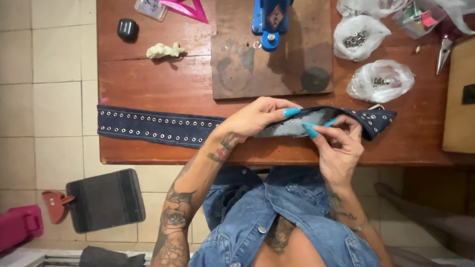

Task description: Attaching metal eyelets to a leather belt using a manual hand press

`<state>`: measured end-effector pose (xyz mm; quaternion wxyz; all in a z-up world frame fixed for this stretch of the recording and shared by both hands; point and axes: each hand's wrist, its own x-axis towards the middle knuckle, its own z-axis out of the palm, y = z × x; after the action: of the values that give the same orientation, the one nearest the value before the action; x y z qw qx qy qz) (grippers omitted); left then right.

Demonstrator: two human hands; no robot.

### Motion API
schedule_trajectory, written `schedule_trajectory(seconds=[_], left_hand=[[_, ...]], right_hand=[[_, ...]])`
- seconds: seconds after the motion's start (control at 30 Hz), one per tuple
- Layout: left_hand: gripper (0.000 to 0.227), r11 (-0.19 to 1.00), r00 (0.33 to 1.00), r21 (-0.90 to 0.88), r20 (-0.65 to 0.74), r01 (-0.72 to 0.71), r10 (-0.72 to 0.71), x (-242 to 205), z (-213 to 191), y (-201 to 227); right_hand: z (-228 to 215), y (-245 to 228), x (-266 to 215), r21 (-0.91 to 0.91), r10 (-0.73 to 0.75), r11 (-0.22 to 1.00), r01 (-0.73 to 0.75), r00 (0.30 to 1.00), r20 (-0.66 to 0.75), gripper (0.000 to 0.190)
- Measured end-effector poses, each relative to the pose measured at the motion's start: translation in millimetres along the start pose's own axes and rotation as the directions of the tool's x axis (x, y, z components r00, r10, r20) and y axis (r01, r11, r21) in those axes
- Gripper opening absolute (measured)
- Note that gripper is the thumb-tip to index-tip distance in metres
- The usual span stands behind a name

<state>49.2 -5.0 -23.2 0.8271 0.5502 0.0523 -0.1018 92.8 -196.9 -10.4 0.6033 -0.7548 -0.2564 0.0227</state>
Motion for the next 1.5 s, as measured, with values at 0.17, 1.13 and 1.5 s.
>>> schedule_trajectory(seconds=[0.17, 1.13, 1.5], left_hand=[[0.023, 0.965, 0.999, -0.262, -0.035, 0.006, -0.015, -5, 9, -1], [0.023, 0.95, 0.989, -0.311, -0.125, 0.041, -0.084, -14, 18, -4], [0.023, 0.963, 0.98, -0.259, -0.159, 0.072, -0.116, -12, 22, -3]], right_hand=[[1, 14, 0, -0.048, -0.14, 0.989, 0.14, 0.99, 0.005, 0.017], [-7, 17, 13, -0.58, -0.557, 0.557, 0.594, 0.785, 0.269, 0.024], [-10, -17, 49, -0.483, -0.616, 0.124, 0.867, 0.449, 0.648, 0.018]])
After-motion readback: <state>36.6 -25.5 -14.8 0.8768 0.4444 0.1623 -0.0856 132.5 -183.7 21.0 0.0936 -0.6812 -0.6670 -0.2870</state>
